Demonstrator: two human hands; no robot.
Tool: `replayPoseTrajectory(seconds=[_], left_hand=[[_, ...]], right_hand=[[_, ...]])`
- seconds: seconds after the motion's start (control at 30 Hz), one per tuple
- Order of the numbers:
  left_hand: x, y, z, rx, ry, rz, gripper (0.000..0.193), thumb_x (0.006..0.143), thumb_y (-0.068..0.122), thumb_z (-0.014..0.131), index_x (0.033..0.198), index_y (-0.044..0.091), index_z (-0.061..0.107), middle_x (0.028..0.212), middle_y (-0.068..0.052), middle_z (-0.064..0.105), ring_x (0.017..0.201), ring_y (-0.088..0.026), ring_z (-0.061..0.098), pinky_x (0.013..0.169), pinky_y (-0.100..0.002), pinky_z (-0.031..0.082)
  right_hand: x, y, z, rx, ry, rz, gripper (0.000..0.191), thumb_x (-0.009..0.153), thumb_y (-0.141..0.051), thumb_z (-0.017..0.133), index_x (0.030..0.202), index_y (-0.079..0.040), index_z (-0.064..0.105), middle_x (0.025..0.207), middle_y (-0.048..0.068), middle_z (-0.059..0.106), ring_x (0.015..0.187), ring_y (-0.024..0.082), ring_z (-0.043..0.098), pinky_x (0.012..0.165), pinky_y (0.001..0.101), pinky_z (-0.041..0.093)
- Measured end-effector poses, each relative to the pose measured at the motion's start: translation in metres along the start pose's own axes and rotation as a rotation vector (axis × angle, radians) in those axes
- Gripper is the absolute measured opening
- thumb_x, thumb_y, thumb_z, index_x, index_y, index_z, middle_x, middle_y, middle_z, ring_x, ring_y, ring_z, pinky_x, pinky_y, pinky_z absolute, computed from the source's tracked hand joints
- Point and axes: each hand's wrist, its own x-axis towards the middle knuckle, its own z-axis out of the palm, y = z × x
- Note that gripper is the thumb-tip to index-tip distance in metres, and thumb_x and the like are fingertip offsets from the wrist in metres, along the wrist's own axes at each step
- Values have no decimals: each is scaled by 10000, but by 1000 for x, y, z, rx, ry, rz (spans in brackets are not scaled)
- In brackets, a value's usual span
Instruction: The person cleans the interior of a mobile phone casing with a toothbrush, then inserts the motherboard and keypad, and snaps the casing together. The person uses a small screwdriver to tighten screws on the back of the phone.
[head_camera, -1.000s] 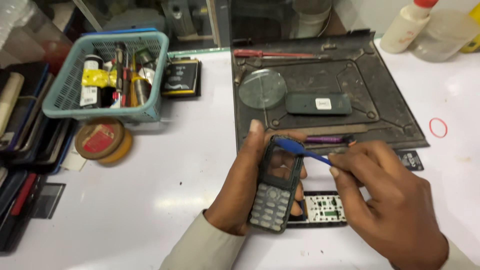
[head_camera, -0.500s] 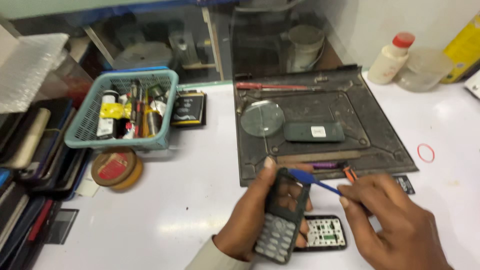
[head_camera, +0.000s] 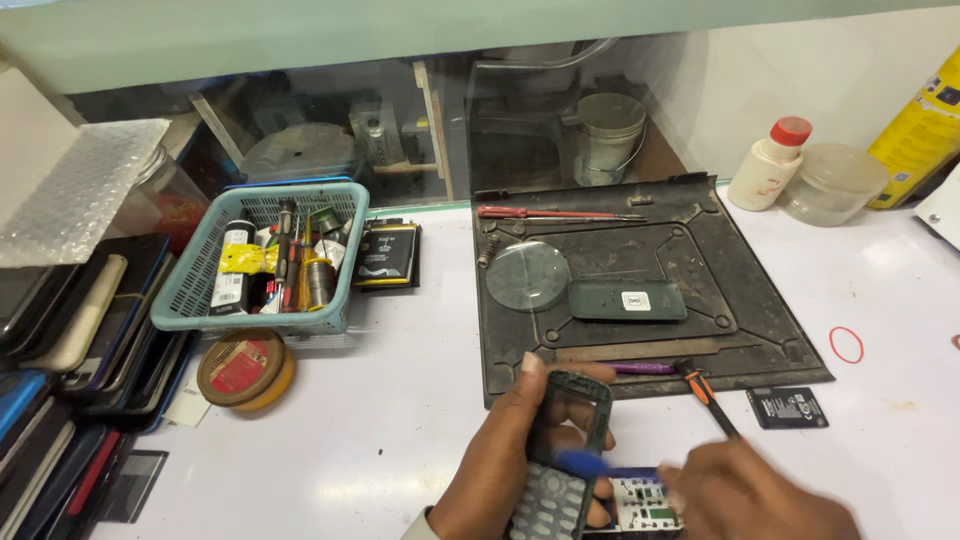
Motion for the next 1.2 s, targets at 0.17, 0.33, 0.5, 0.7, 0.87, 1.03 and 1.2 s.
replayPoseTrajectory(seconds=[0.17, 0.33, 0.5, 0.7, 0.87, 1.03, 1.2], left_hand=[[2, -2, -1, -18, -29, 55, 611, 1066, 495, 337, 1344, 31, 620, 852, -121, 663, 549, -123, 669, 493, -237, 595], [2, -4, -3, 113, -45, 89, 599, 1073, 471, 329, 1407, 46, 587, 876, -100, 665, 609, -103, 668, 510, -229, 589], [1, -4, 0, 111, 30, 147, 602, 1042, 445, 346, 1497, 101, 541, 865, -56, 668, 655, -107, 604, 589, -260, 551], [0, 12, -3, 190, 193, 385, 642, 1012, 436, 352, 1558, 115, 457, 891, -48, 650, 787, -112, 633, 687, -294, 597], [3, 12, 2, 178, 333, 333, 568, 896, 375, 558, 1387, 100, 479, 890, -11, 624, 806, -124, 694, 638, -314, 645], [10, -2, 4, 190, 314, 435, 430, 928, 355, 671, 1150, 49, 466, 870, -45, 621, 736, -135, 676, 559, -280, 596], [11, -4, -3, 176, 220, 490, 412, 974, 409, 613, 1076, 23, 510, 897, -71, 673, 791, -129, 688, 675, -282, 640]], right_hand=[[-7, 10, 2, 180, 102, 21, 118, 834, -284, 808, 941, -241, 781, 933, -113, 732, 795, 37, 720, 678, 241, 598], [-2, 8, -17, 190, 126, -85, 226, 827, -207, 751, 1048, -232, 793, 942, -64, 711, 786, 73, 725, 670, 248, 584], [14, 1, -45, 185, 257, 179, 190, 855, -165, 726, 1040, -132, 756, 1030, 23, 725, 740, 155, 701, 604, 298, 583], [47, 32, -74, -280, 318, 244, 144, 946, -162, 730, 1077, -115, 767, 1016, 96, 709, 852, 275, 676, 821, 363, 539], [28, 11, -68, 144, 390, -33, 319, 881, -199, 703, 1167, -59, 693, 1008, 78, 681, 861, 197, 654, 789, 335, 509], [16, -43, -43, 669, -27, -23, 425, 861, -207, 809, 1243, -47, 714, 959, 9, 675, 732, 90, 613, 580, 228, 535], [37, -50, -51, 666, 34, 62, 335, 872, -151, 792, 1183, -34, 751, 873, 45, 725, 681, 124, 632, 578, 261, 527]])
